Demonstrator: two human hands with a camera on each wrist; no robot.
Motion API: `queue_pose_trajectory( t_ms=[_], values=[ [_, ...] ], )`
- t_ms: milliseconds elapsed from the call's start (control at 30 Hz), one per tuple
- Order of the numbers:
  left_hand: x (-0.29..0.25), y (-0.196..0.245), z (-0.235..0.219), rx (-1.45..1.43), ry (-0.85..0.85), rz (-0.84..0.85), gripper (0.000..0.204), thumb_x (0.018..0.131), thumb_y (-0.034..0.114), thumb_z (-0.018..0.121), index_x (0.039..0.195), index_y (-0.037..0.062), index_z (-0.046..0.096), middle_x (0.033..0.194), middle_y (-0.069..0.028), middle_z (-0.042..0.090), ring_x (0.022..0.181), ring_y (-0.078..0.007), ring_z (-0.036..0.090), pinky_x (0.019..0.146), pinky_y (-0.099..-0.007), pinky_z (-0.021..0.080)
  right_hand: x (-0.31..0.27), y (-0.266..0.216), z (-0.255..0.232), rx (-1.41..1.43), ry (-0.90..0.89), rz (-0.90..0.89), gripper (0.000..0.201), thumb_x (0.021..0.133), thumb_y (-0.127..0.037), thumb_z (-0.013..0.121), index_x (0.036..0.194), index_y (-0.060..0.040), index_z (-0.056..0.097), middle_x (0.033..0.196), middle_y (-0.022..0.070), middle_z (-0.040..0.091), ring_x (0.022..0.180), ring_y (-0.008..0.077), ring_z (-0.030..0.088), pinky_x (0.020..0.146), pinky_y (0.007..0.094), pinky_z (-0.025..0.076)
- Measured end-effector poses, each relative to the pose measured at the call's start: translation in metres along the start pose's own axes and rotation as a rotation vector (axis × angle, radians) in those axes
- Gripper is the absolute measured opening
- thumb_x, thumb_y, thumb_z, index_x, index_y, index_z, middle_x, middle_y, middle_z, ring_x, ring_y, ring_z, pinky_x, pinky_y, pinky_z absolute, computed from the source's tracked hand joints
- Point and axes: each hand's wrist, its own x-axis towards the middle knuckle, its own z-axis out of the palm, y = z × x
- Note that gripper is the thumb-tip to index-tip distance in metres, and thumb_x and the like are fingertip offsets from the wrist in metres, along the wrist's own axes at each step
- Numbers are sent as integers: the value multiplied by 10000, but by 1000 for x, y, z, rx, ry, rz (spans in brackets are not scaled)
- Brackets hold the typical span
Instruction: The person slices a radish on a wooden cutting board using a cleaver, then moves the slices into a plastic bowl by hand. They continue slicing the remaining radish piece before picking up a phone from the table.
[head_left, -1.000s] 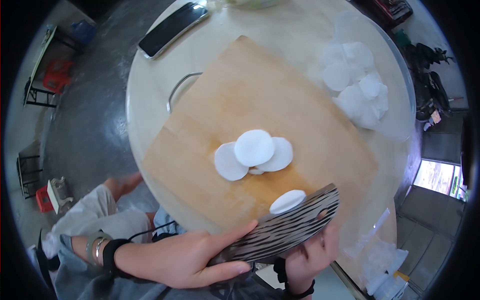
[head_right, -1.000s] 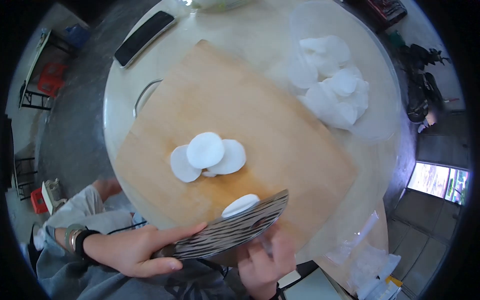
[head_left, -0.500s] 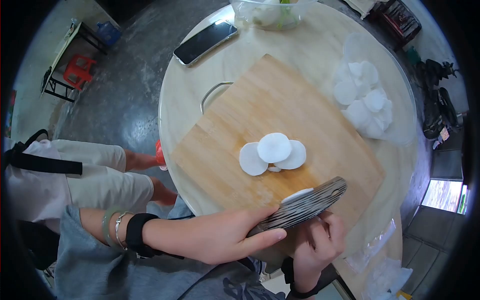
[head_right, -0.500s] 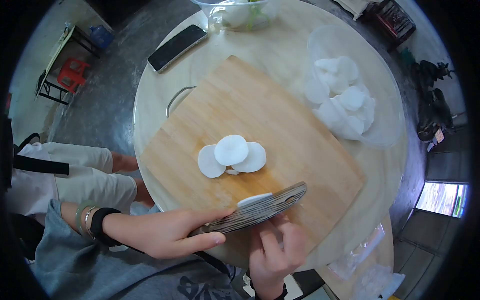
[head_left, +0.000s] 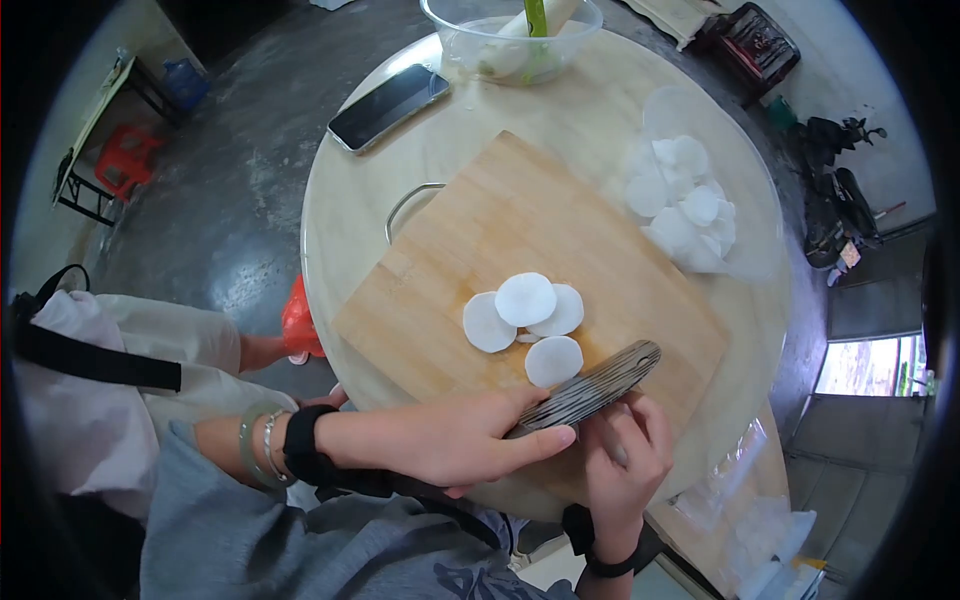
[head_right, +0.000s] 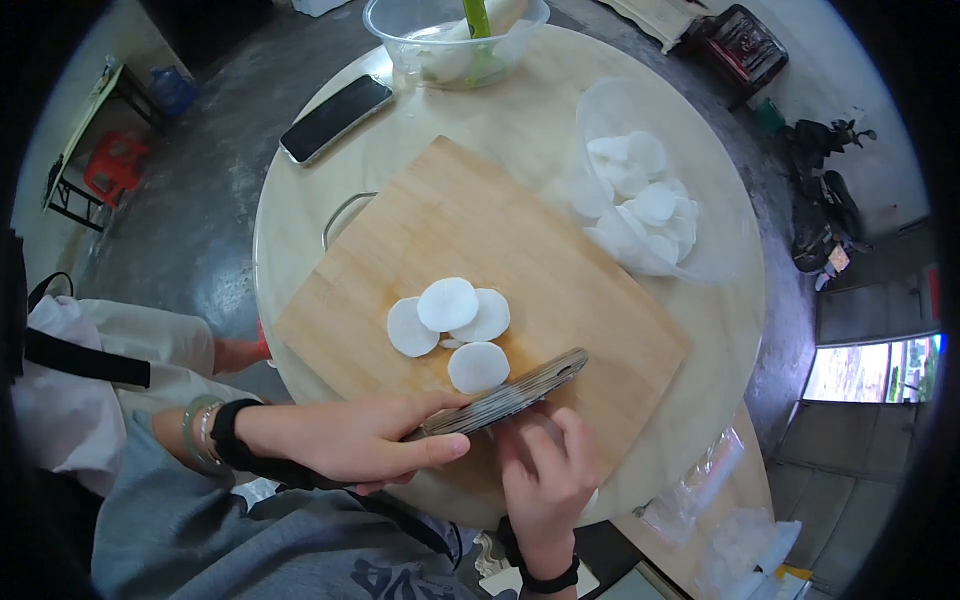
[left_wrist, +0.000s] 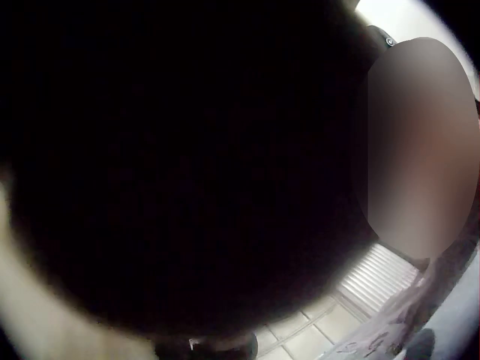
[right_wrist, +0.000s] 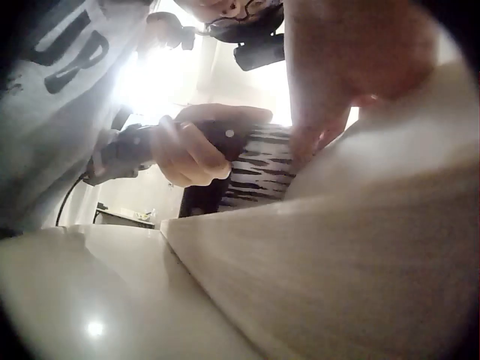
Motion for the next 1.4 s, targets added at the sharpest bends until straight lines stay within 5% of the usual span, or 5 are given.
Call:
queue_pose_trajectory(
  t_ms=[700, 800, 1067, 1400],
  values=[
    [7, -57, -4, -243, -83, 403, 538, 924, 337, 532, 1290, 9, 312, 617, -14, 477, 406, -92, 457, 371, -235, 370, -10, -1, 12, -144, 105, -102, 352, 556, 5, 723, 898, 10, 638, 944, 122, 619, 849, 294, 610, 754, 360, 490],
    [11, -63, -5, -273, -153, 441, 673, 950, 342, 516, 1455, 61, 173, 638, -3, 473, 453, -78, 457, 400, -218, 383, -11, -3, 15, -145, 118, -126, 348, 573, 9, 725, 911, 8, 639, 957, 116, 622, 865, 284, 616, 766, 353, 491],
    [7, -68, -1, -495, -146, 354, 435, 963, 372, 478, 1228, 46, 368, 638, 10, 450, 417, -73, 451, 374, -209, 365, -16, -8, 14, -123, 99, -139, 335, 624, -2, 758, 941, -24, 652, 963, 94, 625, 876, 258, 620, 772, 348, 494],
    [8, -70, -4, -430, -191, 394, 504, 953, 362, 501, 1295, 34, 329, 638, 12, 457, 407, -66, 440, 367, -205, 356, -18, -10, 16, -159, 128, -136, 340, 614, 1, 750, 936, -23, 641, 957, 109, 617, 874, 283, 616, 773, 360, 490]
  ],
)
